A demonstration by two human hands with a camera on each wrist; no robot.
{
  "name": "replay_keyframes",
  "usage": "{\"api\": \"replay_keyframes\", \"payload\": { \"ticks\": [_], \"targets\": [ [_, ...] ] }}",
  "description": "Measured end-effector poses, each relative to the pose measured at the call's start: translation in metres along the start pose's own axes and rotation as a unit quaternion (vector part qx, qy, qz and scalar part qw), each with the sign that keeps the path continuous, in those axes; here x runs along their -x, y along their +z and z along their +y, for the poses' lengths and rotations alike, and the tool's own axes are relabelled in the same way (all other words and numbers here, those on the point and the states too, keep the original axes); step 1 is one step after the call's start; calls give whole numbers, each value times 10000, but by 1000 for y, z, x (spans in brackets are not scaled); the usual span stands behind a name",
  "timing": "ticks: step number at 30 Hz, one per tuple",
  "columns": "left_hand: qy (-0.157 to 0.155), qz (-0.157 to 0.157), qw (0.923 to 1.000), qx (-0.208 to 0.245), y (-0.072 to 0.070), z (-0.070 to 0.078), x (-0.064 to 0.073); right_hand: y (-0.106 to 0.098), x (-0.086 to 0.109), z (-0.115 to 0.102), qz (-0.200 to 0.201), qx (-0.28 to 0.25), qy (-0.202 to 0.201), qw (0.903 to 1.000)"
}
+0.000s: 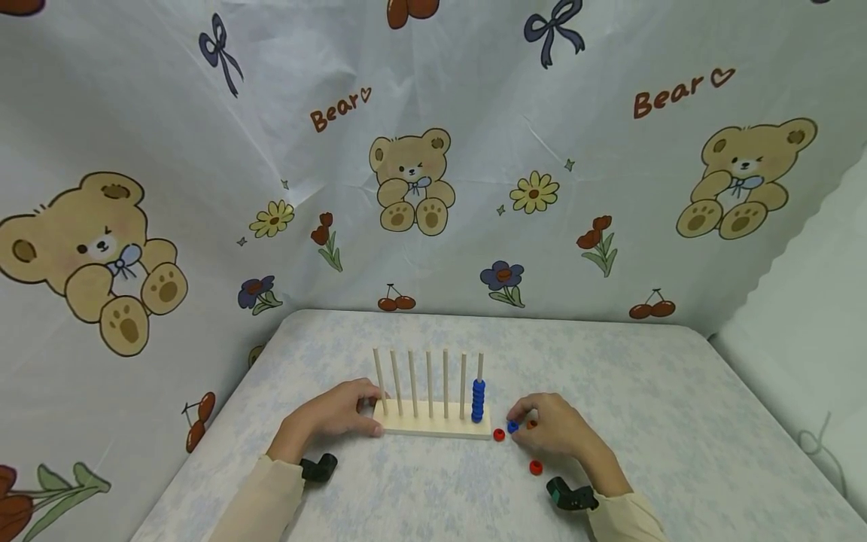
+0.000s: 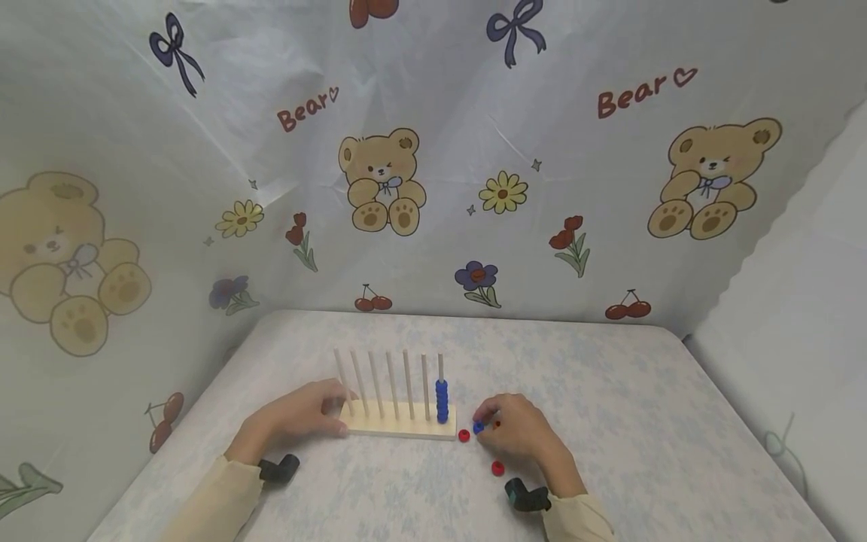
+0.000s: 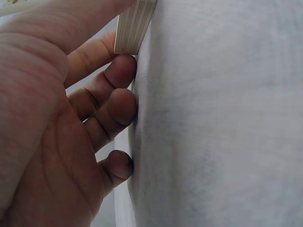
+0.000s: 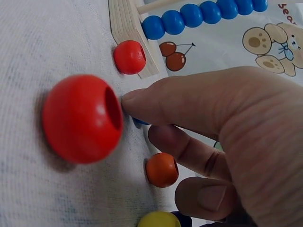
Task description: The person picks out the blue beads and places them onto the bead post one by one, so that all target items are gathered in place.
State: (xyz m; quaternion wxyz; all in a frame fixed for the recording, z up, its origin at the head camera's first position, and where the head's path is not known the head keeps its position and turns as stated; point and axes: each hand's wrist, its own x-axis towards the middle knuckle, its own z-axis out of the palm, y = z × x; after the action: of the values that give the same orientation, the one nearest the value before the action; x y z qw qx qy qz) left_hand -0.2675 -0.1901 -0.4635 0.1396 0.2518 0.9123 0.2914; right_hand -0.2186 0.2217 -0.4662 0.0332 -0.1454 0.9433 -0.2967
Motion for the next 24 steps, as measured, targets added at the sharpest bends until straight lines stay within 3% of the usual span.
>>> {"api": "replay_keyframes", "payload": {
  "ticks": [24],
  "targets": [
    [48,40,9999,-91,2,-1,-1,1,0,-3,192,246,192,9993]
  ]
}}
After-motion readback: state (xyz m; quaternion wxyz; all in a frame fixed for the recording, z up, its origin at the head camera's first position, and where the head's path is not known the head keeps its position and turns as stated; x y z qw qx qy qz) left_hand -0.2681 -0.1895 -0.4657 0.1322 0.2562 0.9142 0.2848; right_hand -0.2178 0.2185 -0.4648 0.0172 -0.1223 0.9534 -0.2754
